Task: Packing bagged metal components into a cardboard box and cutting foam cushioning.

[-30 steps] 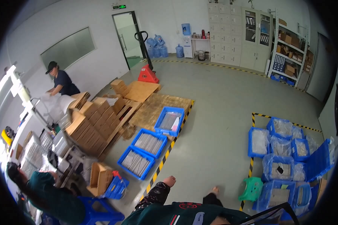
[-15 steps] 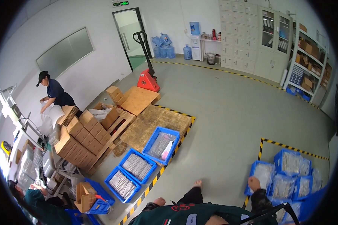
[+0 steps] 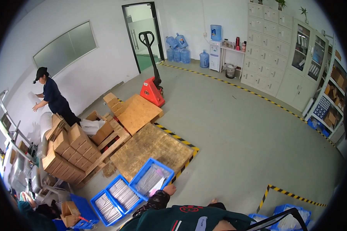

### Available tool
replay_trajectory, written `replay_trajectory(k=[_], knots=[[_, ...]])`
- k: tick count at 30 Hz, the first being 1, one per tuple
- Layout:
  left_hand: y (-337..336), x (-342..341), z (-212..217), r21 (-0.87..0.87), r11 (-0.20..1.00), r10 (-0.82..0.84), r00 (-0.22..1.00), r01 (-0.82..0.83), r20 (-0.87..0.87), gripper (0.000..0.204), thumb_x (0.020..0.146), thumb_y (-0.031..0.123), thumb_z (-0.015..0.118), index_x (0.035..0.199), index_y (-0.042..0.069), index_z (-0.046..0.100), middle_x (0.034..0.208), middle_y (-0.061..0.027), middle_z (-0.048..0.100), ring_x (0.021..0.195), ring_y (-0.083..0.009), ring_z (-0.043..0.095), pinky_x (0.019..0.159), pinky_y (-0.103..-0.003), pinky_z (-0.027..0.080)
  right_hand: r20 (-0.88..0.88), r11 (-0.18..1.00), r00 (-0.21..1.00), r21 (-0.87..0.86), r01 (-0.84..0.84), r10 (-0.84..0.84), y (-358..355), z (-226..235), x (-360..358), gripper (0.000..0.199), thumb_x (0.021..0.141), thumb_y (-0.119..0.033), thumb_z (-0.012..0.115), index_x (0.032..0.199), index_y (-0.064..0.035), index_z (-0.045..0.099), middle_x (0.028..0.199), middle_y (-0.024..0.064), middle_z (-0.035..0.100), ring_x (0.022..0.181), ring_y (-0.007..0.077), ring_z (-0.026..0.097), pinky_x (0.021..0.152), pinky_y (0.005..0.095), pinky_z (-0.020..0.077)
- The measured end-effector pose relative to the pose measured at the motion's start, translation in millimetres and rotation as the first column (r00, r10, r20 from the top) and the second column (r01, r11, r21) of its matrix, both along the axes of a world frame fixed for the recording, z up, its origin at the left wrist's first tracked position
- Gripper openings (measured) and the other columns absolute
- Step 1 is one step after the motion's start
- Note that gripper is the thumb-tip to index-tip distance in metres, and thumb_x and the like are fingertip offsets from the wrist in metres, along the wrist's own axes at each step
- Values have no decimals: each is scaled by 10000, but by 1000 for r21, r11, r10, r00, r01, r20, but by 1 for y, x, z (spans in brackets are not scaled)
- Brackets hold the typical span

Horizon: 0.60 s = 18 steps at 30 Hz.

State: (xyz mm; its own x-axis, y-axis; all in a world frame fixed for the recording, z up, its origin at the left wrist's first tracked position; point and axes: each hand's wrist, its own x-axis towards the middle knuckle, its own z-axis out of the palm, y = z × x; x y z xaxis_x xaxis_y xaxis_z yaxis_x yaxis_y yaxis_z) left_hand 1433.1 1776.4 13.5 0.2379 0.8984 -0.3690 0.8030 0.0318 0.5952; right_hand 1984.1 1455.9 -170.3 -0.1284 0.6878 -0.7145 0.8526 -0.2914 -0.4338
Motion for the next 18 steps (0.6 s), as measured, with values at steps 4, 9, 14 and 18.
replay_trajectory(k=[4, 9, 14, 18], knots=[[101, 71, 22, -18, 998, 69, 988, -67, 135, 303, 753, 307, 507, 813, 34, 622, 827, -174, 622, 827, -333, 592, 745, -401, 464, 191, 979, 962, 21, -202, 195, 102, 7, 73, 274, 738, -314, 516, 820, -100, 665, 881, 138, 635, 820, 314, 603, 722, 419, 472], [172, 91, -11, -168, 969, -200, 976, 183, -90, 309, 761, 319, 549, 917, 59, 611, 785, -104, 637, 722, -246, 620, 662, -351, 479, 378, 879, 811, -17, -476, 447, 231, 4, 142, 258, 732, -310, 530, 818, -112, 672, 879, 128, 637, 824, 299, 604, 710, 413, 478], [201, 92, -2, -259, 961, 79, 995, -92, -61, 337, 800, 327, 460, 865, 37, 619, 902, -163, 614, 844, -340, 583, 707, -430, 469, 357, 954, 928, 299, -9, -104, 510, 136, 146, 193, 749, -214, 513, 741, -71, 642, 822, 131, 621, 793, 317, 589, 672, 394, 480], [216, 42, -176, -249, 954, -256, 887, 168, -384, 256, 777, 260, 523, 854, 40, 630, 883, -175, 620, 837, -302, 603, 692, -394, 485, -49, 634, 942, 728, 261, -332, 724, 169, 123, 187, 786, -170, 495, 734, -17, 588, 562, 82, 567, 492, 174, 565, 459, 325, 438]])
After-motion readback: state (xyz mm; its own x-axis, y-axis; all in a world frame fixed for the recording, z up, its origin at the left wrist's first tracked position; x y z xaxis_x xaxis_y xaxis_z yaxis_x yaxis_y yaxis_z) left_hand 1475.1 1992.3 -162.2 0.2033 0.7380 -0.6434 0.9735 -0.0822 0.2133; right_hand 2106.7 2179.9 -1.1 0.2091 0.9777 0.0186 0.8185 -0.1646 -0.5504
